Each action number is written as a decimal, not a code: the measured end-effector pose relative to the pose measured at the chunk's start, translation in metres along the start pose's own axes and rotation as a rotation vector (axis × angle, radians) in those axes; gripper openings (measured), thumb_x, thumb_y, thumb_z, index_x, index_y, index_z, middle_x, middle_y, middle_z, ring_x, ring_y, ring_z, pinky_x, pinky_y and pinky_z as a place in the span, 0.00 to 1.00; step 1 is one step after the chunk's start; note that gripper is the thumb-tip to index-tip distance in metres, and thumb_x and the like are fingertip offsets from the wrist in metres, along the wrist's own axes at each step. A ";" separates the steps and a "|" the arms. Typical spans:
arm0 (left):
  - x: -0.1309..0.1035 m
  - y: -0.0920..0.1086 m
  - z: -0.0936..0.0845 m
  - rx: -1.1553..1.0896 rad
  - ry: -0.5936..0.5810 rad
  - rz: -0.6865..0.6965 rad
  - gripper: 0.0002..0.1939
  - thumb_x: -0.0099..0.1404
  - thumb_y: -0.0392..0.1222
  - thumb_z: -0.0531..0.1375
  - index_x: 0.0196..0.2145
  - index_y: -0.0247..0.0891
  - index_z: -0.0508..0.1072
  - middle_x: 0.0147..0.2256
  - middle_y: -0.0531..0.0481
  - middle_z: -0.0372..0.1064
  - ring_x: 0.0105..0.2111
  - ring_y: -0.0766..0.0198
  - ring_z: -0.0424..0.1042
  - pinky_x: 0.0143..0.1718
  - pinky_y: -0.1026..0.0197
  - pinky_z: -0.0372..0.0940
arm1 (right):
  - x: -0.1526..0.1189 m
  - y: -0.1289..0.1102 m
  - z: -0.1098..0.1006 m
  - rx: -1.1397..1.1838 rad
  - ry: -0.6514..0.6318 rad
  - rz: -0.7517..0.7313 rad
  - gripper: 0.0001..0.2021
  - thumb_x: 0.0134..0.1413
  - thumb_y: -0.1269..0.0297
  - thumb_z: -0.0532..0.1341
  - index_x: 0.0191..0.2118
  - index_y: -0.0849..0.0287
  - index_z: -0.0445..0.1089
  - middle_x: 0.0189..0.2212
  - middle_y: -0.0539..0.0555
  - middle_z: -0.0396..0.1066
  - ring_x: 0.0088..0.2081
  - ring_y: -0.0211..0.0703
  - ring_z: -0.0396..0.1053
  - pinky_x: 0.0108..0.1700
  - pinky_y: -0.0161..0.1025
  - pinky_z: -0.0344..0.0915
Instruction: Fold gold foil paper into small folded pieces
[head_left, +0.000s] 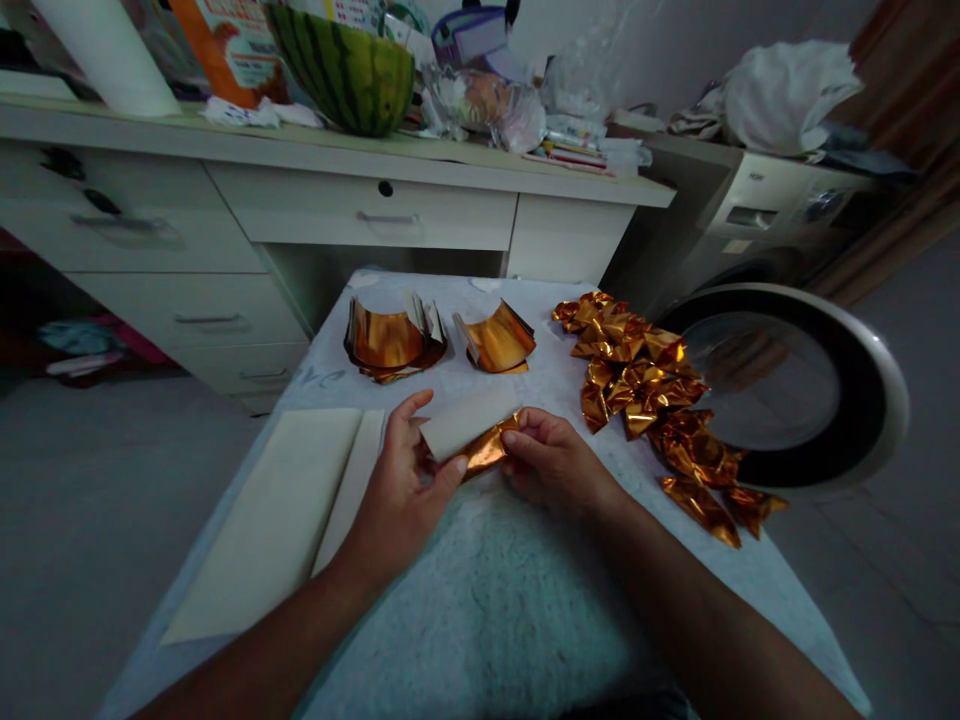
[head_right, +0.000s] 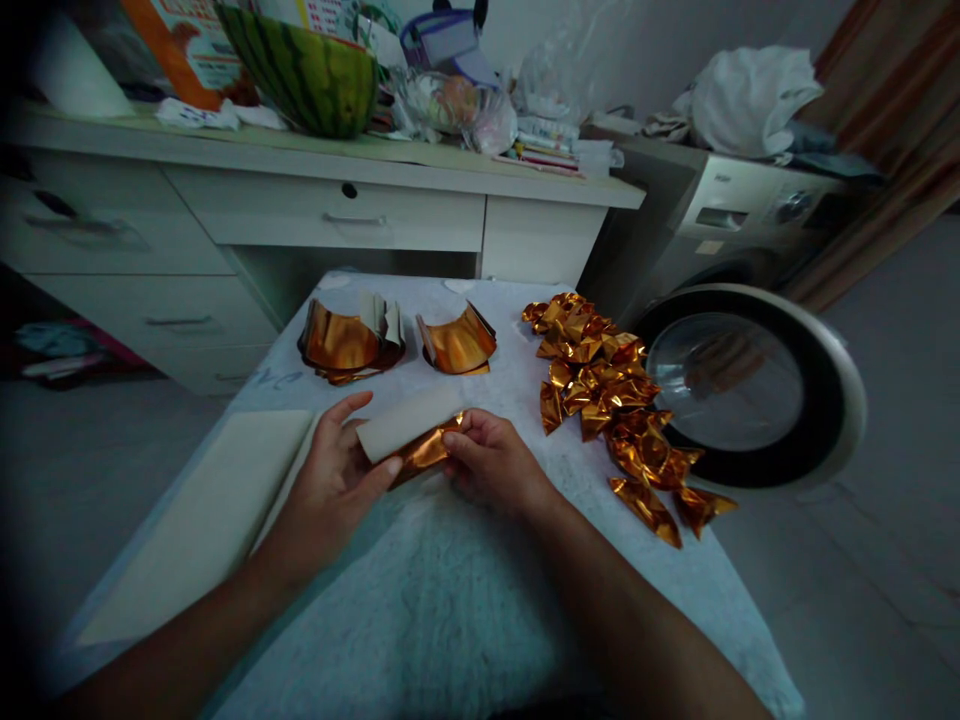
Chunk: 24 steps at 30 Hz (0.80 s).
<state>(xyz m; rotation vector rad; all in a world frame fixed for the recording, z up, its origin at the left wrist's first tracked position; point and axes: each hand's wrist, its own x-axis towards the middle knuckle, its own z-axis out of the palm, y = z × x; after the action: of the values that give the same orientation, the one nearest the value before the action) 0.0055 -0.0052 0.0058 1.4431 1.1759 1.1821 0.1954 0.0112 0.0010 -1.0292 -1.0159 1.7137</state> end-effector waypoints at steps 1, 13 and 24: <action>-0.001 -0.001 -0.002 0.029 -0.018 0.035 0.34 0.62 0.37 0.58 0.63 0.48 0.49 0.47 0.47 0.65 0.44 0.59 0.72 0.45 0.52 0.71 | 0.001 -0.001 -0.001 0.018 0.013 -0.016 0.17 0.48 0.53 0.69 0.33 0.57 0.63 0.21 0.45 0.68 0.18 0.31 0.59 0.19 0.29 0.52; -0.004 -0.005 -0.012 0.805 -0.078 0.694 0.20 0.58 0.26 0.58 0.46 0.42 0.67 0.53 0.43 0.59 0.54 0.49 0.61 0.54 0.43 0.62 | 0.001 -0.002 -0.003 -0.103 0.057 -0.023 0.20 0.47 0.55 0.67 0.45 0.58 0.66 0.24 0.44 0.68 0.19 0.32 0.61 0.21 0.31 0.56; -0.005 -0.011 -0.010 0.895 -0.366 0.746 0.06 0.67 0.31 0.55 0.34 0.36 0.72 0.32 0.48 0.72 0.33 0.57 0.71 0.35 0.53 0.69 | 0.008 0.005 0.001 -1.125 0.230 -0.370 0.06 0.52 0.73 0.64 0.35 0.57 0.68 0.27 0.48 0.71 0.35 0.42 0.65 0.42 0.40 0.57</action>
<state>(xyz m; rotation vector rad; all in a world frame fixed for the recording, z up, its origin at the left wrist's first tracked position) -0.0062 -0.0077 -0.0042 2.8121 0.9469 0.7661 0.1906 0.0164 -0.0052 -1.5202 -1.9214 0.6116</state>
